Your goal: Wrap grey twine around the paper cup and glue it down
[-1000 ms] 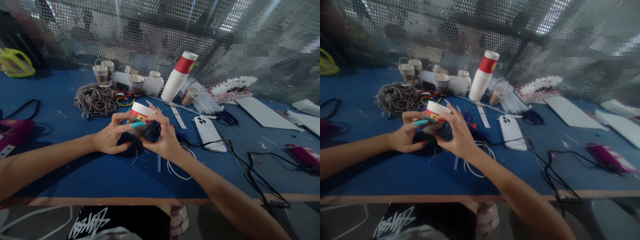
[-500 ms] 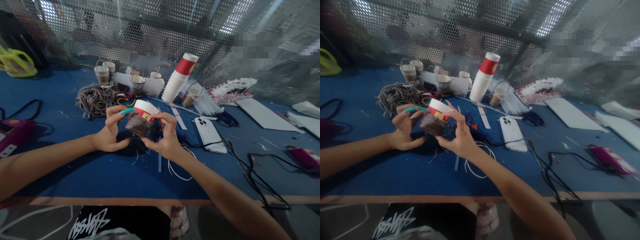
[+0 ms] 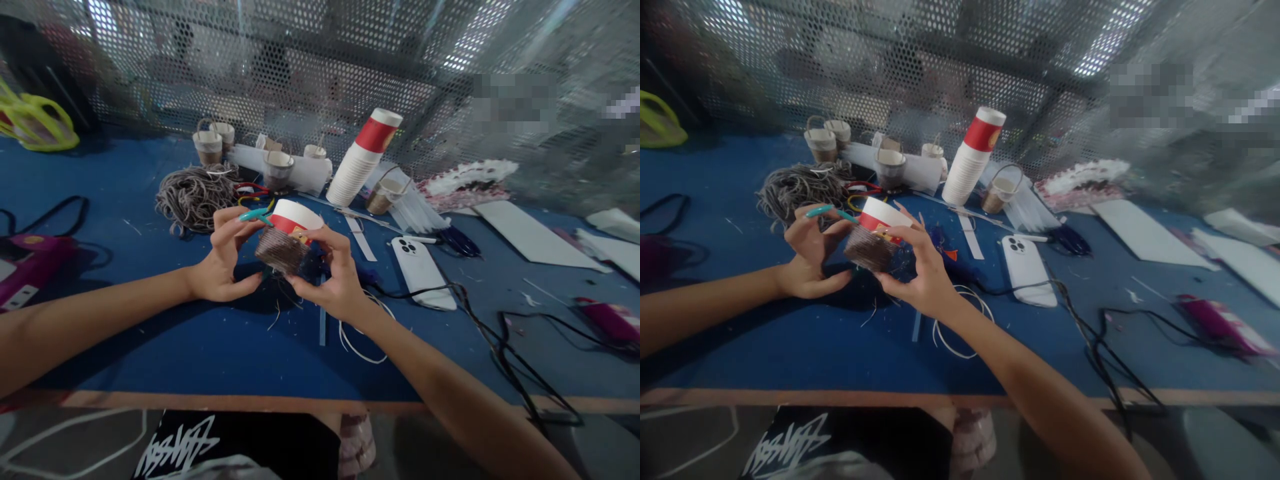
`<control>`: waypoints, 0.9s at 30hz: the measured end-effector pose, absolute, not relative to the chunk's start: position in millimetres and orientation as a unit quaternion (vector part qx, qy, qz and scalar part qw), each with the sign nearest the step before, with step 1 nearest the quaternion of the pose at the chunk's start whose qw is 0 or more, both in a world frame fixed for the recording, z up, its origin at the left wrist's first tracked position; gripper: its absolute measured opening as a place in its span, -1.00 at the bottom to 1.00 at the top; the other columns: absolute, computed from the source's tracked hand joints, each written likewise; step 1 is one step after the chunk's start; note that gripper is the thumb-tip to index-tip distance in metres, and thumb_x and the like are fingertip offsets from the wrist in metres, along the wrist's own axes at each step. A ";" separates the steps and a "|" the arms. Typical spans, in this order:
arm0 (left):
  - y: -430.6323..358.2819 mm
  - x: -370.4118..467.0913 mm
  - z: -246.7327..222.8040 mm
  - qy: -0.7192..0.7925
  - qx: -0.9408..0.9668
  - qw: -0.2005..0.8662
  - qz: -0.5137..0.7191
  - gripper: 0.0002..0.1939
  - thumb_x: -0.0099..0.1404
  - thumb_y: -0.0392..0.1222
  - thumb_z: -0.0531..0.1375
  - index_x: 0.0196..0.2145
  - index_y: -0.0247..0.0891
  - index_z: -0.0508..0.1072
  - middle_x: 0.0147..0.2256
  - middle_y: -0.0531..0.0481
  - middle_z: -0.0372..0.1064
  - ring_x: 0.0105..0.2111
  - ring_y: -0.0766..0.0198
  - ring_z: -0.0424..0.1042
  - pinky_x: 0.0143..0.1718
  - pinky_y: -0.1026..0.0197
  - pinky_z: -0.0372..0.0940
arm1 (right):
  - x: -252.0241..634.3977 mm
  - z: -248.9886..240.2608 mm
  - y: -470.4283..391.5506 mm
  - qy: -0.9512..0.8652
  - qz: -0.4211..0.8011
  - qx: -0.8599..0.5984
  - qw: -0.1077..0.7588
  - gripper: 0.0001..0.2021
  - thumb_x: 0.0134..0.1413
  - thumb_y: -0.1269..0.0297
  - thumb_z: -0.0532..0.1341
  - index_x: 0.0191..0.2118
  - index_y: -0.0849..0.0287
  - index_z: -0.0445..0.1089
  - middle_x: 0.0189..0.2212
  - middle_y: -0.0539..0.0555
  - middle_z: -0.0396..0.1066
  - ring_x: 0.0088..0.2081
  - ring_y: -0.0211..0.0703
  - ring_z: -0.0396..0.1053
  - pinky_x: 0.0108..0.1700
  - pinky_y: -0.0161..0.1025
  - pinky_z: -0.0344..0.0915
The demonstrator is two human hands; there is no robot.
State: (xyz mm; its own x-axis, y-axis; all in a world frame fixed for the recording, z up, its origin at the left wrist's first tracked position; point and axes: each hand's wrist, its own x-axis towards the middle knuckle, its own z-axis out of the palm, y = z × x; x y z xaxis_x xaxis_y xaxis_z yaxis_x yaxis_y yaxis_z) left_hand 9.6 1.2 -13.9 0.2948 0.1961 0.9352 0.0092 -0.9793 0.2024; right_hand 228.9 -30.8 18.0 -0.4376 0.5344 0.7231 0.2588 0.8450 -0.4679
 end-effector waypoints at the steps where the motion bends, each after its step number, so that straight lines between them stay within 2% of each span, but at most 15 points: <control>1: 1.0 9.6 -13.5 0.063 0.803 0.078 0.588 -0.02 0.09 -0.25 0.31 0.33 0.09 -0.13 0.09 -0.06 -0.08 0.14 0.13 0.07 0.10 -0.10 0.39 | 229.1 17.8 -30.7 -0.836 0.146 -0.239 0.472 -0.37 -0.03 0.42 0.31 0.14 -0.11 0.11 0.08 0.06 0.35 0.10 0.01 0.38 0.25 0.17 0.25; 4: -0.3 8.6 -13.8 0.074 0.806 0.086 0.581 -0.05 0.11 -0.23 0.29 0.32 0.11 -0.11 0.07 -0.07 -0.08 0.13 0.13 0.08 0.09 -0.04 0.42 | 229.6 17.4 -29.9 -0.837 0.150 -0.238 0.469 -0.37 -0.04 0.41 0.31 0.13 -0.11 0.11 0.07 0.05 0.37 0.10 0.01 0.39 0.25 0.18 0.25; 11: -3.2 8.3 -13.6 0.073 0.811 0.107 0.571 -0.07 0.12 -0.34 0.23 0.33 0.07 -0.12 0.06 -0.12 -0.08 0.12 0.08 0.06 0.07 -0.13 0.42 | 229.1 20.1 -29.6 -0.847 0.150 -0.215 0.463 -0.42 -0.01 0.45 0.29 0.09 -0.15 0.14 0.01 0.00 0.40 0.26 0.02 0.23 0.32 0.21 0.14; 15: -1.3 8.6 -11.9 0.047 0.811 0.079 0.578 -0.02 0.08 -0.33 0.26 0.34 0.01 -0.15 0.09 -0.11 -0.11 0.18 0.14 0.02 0.15 -0.06 0.37 | 228.9 16.4 -30.9 -0.833 0.155 -0.229 0.480 -0.33 -0.04 0.42 0.30 0.16 -0.17 0.06 0.07 0.01 0.34 0.17 0.00 0.33 0.23 0.18 0.28; 18: -1.3 5.8 -13.8 0.063 0.820 0.058 0.565 -0.01 0.10 -0.24 0.27 0.34 0.10 -0.18 0.08 -0.09 -0.05 0.15 0.14 0.09 0.09 -0.05 0.41 | 228.8 15.7 -31.5 -0.830 0.159 -0.238 0.479 -0.27 -0.06 0.42 0.32 0.19 -0.19 0.02 0.12 0.05 0.28 0.14 0.02 0.35 0.20 0.18 0.32; 20: -2.6 2.8 -15.8 0.100 0.825 0.053 0.554 -0.06 0.13 -0.19 0.27 0.33 0.16 -0.14 0.05 -0.09 0.00 0.10 0.11 0.17 0.03 -0.08 0.44 | 228.7 17.1 -31.8 -0.834 0.164 -0.236 0.471 -0.29 -0.05 0.42 0.32 0.18 -0.18 0.05 0.11 0.05 0.29 0.15 0.03 0.34 0.21 0.18 0.30; 23: -4.8 -0.4 -17.3 0.131 0.821 0.036 0.554 -0.17 0.17 -0.15 0.26 0.30 0.14 -0.04 -0.01 -0.10 0.06 0.04 0.07 0.25 0.01 -0.13 0.43 | 228.8 20.0 -32.2 -0.836 0.168 -0.239 0.464 -0.36 -0.04 0.44 0.31 0.14 -0.16 0.11 0.07 0.02 0.35 0.13 0.02 0.36 0.22 0.16 0.29; 27: -3.7 1.0 -15.4 0.119 0.823 0.048 0.553 -0.10 0.16 -0.18 0.26 0.32 0.19 -0.12 0.03 -0.09 0.02 0.08 0.07 0.21 0.01 -0.10 0.45 | 229.8 20.4 -32.3 -0.837 0.174 -0.246 0.456 -0.40 -0.02 0.43 0.30 0.12 -0.14 0.13 0.07 0.02 0.35 0.11 0.00 0.38 0.20 0.14 0.31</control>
State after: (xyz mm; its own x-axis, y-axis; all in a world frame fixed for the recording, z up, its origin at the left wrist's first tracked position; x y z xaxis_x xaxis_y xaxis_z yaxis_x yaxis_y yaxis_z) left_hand 1.0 -3.7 -15.4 0.3598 0.2484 0.8994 0.1431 -0.9672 0.2099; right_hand 229.8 -32.3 20.4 -0.4626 0.5713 0.6780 0.2533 0.8180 -0.5164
